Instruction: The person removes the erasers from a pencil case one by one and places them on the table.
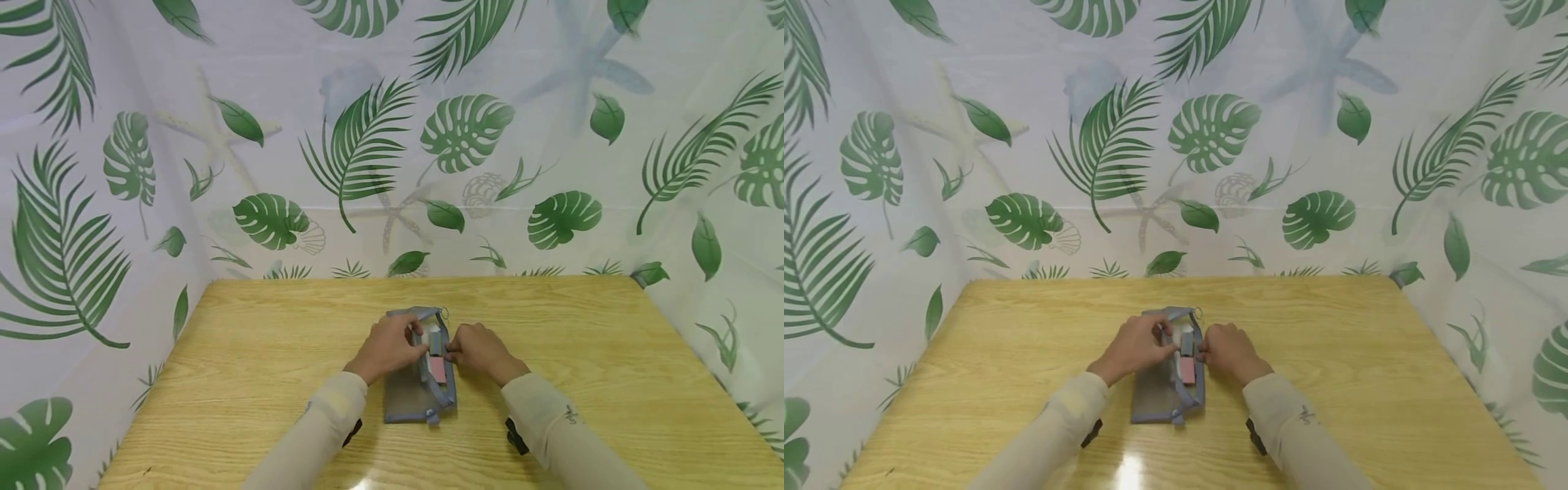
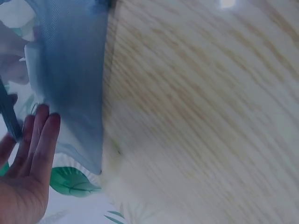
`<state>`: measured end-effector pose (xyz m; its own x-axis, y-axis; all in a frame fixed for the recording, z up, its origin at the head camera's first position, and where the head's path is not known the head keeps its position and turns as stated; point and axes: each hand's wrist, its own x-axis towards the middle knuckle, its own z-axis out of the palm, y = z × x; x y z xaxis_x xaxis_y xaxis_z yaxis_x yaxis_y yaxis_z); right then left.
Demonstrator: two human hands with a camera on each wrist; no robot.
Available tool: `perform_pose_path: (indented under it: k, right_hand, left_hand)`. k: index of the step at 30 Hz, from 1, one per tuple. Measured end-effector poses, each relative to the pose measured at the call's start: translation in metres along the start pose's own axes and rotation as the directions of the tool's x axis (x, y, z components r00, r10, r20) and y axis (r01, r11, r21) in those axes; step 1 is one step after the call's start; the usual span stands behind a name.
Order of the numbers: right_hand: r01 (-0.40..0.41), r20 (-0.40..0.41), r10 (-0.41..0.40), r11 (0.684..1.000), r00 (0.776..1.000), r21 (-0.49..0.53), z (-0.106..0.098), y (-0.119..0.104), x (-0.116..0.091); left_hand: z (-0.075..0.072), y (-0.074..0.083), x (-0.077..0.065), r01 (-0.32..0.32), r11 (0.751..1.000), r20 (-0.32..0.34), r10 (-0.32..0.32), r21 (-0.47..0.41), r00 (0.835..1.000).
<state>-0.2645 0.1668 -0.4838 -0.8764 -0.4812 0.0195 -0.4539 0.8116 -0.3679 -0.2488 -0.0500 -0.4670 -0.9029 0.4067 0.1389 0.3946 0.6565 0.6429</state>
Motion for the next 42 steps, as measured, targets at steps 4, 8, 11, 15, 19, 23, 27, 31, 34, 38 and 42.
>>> perform_pose_path:
  k: [4, 8, 11, 15, 19, 23, 27, 31, 34, 38, 42]
  right_hand:
    - [-0.006, 0.006, 0.006, 1.000, 1.000, 0.000, -0.002, 0.000, -0.002]
    - [-0.013, 0.012, 0.013, 1.000, 1.000, -0.005, -0.002, 0.001, -0.003]
    - [-0.003, 0.002, 0.003, 1.000, 1.000, -0.006, -0.001, 0.001, -0.003]
    - [0.010, -0.011, -0.010, 1.000, 1.000, -0.003, 0.000, 0.001, -0.002]
    - [0.018, -0.015, -0.018, 1.000, 1.000, -0.008, -0.001, -0.002, -0.003]
    - [0.019, -0.018, -0.019, 1.000, 1.000, -0.019, -0.002, -0.003, -0.005]
    - [0.010, -0.016, -0.010, 1.000, 1.000, -0.015, -0.001, -0.002, -0.004]
    - [0.007, -0.013, -0.007, 1.000, 1.000, -0.007, 0.001, -0.001, -0.003]
    - [0.012, -0.017, -0.012, 1.000, 1.000, -0.008, 0.001, 0.000, -0.004]
    - [0.019, -0.023, -0.020, 1.000, 1.000, -0.012, 0.000, -0.001, -0.004]
    - [0.020, -0.027, -0.021, 1.000, 0.999, -0.018, 0.000, -0.002, -0.003]
  left_hand:
    - [-0.005, -0.007, -0.001, -0.008, 0.999, 0.118, 0.012, -0.034, 0.993]
    - [-0.010, -0.014, -0.005, 0.010, 0.995, 0.238, 0.014, -0.099, 0.971]
    - [-0.014, -0.019, -0.010, 0.023, 0.992, 0.294, 0.014, -0.123, 0.956]
    - [-0.016, -0.026, -0.015, 0.035, 0.988, 0.322, 0.015, -0.150, 0.947]
    - [-0.017, -0.031, -0.018, 0.060, 0.975, 0.335, 0.016, -0.215, 0.942]
    - [-0.019, -0.031, -0.017, 0.044, 0.982, 0.351, 0.025, -0.185, 0.936]
    - [-0.019, -0.029, -0.010, 0.004, 0.998, 0.368, 0.020, -0.064, 0.930]
    - [-0.019, -0.029, -0.006, -0.003, 1.000, 0.380, 0.005, -0.006, 0.925]
    - [-0.020, -0.030, -0.007, 0.000, 1.000, 0.375, 0.003, -0.010, 0.927]
    - [-0.021, -0.035, -0.011, -0.009, 1.000, 0.356, 0.018, -0.025, 0.934]
    - [-0.020, -0.042, -0.015, -0.022, 0.999, 0.337, 0.037, -0.050, 0.941]
